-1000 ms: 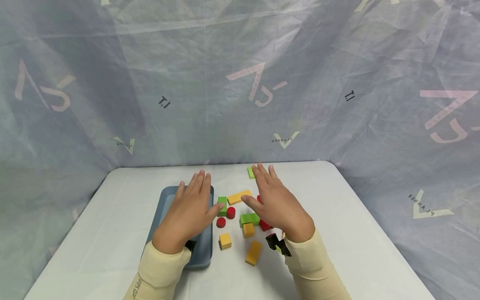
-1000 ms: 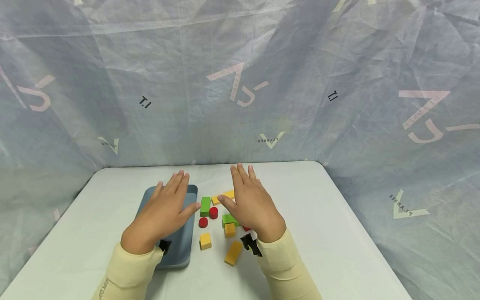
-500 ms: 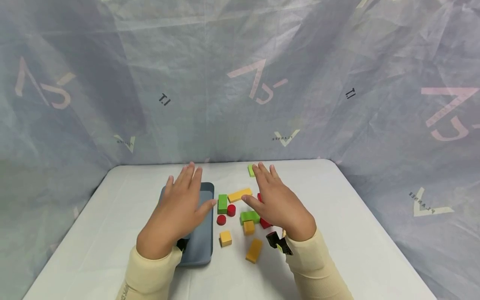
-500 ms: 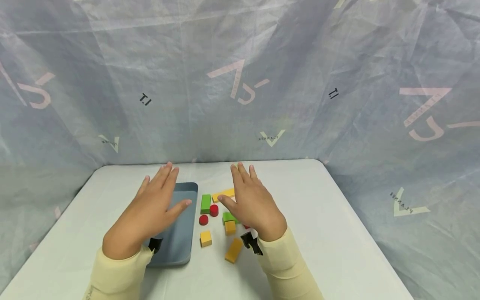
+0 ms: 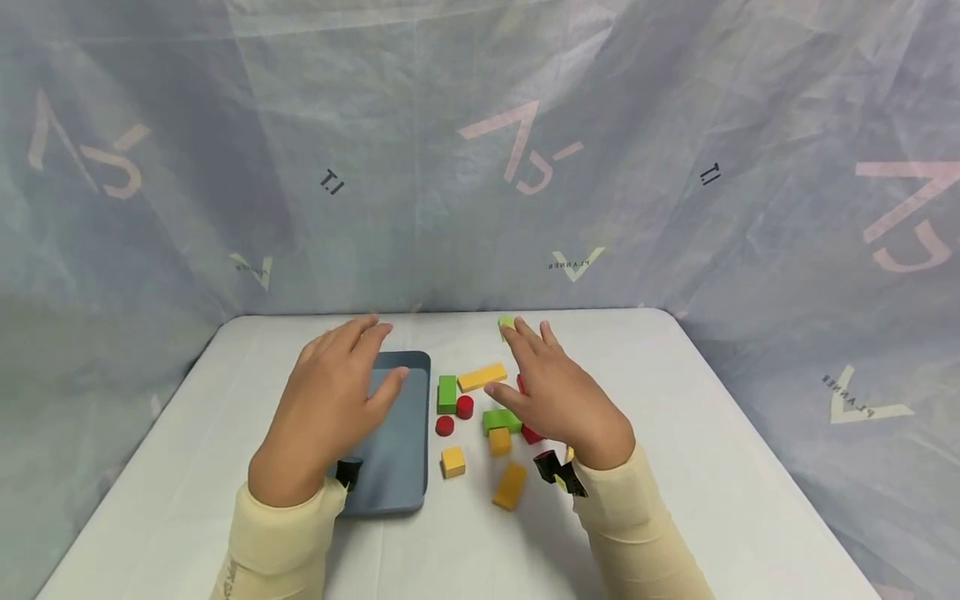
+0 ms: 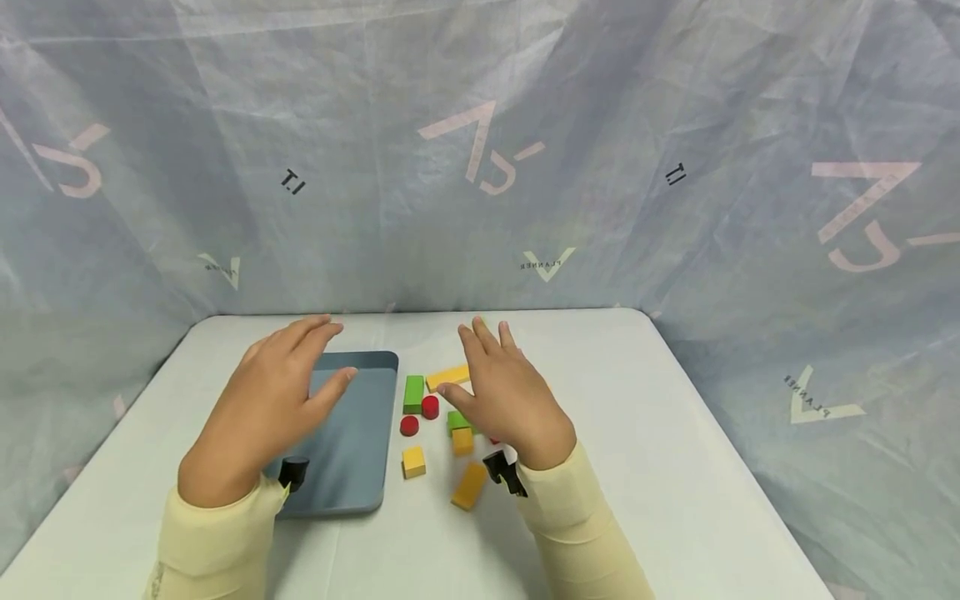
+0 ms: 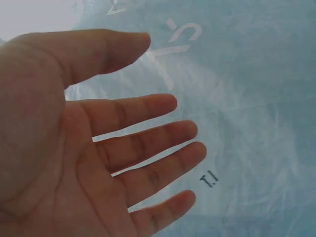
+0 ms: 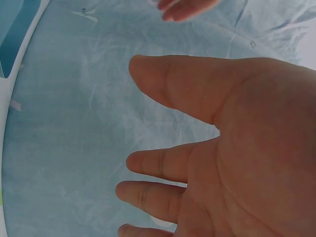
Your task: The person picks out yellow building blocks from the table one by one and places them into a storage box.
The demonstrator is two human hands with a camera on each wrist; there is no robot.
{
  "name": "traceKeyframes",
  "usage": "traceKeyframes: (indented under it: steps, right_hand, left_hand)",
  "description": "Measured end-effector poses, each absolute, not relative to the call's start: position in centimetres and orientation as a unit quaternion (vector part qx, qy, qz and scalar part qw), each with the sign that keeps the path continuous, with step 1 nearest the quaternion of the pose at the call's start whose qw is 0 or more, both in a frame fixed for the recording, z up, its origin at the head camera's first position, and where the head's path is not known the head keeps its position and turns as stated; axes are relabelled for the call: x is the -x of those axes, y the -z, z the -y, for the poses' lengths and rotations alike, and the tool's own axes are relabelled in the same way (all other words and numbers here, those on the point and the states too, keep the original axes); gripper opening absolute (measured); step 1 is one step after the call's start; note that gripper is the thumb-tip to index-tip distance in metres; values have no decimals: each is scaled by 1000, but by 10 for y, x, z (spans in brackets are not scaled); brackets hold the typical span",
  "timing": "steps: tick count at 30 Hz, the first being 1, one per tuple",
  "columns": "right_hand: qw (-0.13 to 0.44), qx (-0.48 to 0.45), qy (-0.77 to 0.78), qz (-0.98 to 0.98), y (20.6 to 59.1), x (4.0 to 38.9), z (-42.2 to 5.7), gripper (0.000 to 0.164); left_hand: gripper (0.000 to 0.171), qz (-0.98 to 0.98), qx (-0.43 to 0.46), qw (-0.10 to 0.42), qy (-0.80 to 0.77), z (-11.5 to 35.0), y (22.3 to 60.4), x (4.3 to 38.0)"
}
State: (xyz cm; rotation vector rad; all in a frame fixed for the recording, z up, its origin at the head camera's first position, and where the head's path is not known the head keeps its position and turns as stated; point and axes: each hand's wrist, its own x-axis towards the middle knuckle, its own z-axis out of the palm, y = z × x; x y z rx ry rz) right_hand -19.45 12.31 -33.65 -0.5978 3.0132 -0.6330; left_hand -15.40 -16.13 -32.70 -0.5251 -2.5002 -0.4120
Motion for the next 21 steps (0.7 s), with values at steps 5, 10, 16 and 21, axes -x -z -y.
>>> traceKeyframes:
  steps: [5, 10, 16, 21]
  right_hand:
    - [15, 176, 202, -963, 336, 196, -126, 87]
    - [12, 180, 192, -965, 336, 198, -126, 85]
    - [13, 202, 178, -963, 338, 198, -121, 76]
    - [37, 229, 158, -960, 342, 194, -113, 63]
  left_hand:
    - [52, 942, 189, 241, 140, 166, 334, 158]
    - [52, 955, 172, 209, 118, 177, 341, 161]
    - [54, 969, 142, 158, 125, 192, 346, 168]
    - [65, 982, 98, 61, 150, 203, 346, 176]
